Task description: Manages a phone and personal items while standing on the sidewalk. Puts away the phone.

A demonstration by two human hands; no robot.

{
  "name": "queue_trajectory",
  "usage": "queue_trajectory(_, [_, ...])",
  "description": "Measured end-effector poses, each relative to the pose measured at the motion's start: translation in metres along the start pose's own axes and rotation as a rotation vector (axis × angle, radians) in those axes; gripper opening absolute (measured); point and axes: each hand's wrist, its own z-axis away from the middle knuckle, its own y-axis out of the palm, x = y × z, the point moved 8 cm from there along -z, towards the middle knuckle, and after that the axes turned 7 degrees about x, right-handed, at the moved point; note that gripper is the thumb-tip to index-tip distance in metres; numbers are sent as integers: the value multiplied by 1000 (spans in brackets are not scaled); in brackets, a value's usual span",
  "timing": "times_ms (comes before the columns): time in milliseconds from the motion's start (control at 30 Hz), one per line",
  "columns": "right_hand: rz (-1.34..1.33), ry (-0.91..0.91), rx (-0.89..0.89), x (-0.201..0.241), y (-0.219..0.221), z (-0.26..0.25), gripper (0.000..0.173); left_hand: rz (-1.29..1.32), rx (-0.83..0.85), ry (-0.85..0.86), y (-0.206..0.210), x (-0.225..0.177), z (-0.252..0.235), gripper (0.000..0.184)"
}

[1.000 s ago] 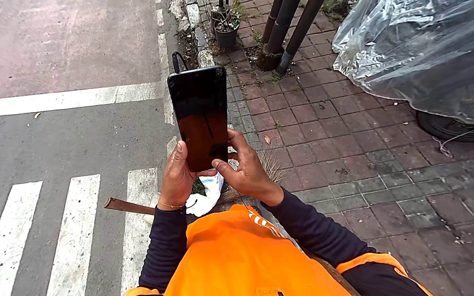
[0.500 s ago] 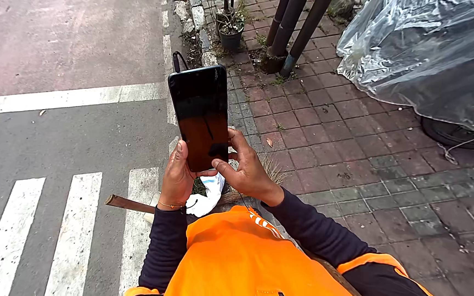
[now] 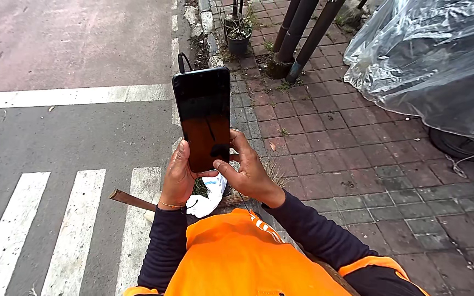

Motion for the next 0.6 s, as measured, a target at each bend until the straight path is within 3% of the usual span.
queue_trajectory(600, [-43,-8,17,7,9,5,56,-21,-17,11,-2,-5,12,38])
